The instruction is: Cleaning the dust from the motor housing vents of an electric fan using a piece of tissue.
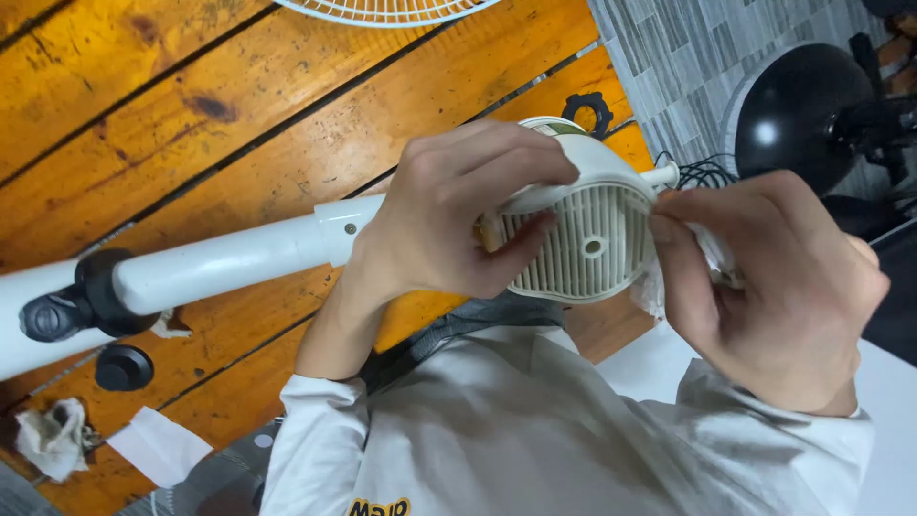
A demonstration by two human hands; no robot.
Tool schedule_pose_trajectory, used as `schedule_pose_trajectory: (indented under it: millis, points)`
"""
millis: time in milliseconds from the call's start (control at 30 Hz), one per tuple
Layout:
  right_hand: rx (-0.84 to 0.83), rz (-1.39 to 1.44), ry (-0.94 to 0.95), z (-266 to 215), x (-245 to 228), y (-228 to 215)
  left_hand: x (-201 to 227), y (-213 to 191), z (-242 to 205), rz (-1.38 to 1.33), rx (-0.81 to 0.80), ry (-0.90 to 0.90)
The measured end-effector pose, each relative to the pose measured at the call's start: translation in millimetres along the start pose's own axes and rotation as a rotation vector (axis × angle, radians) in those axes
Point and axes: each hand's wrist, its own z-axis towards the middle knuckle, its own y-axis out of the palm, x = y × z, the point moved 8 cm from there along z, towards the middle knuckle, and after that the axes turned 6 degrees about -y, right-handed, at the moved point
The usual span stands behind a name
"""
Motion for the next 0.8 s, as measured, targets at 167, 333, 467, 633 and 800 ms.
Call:
schedule_pose_trajectory:
  millis: [167,333,467,633,800]
  points:
    - [-0.064,-0.043,-0.053,2.2,-0.4,11.2,1.8,-1.0,1.3,0.006,-0.021,0.001]
    - [-0.127,-0.061,-0.139,18.7,-11.5,15.3,3.3,-2.6,0.5,0.046,-0.036,0.003]
    - [-0.176,-0.114,-0.227,25.1,-15.9,20.6,2.6,-3.2,0.1,0.054,-0.03,0.006]
    - [-0.198,-0.147,-0.272,26.0,-19.7,17.8,2.6,-2.9,0.9,0.036,-0.027,0.008]
    - [-0.236,-0.158,-0.279,30.6,-20.0,11.7,2.5,-2.4,1.9,0.013,-0.015,0.001]
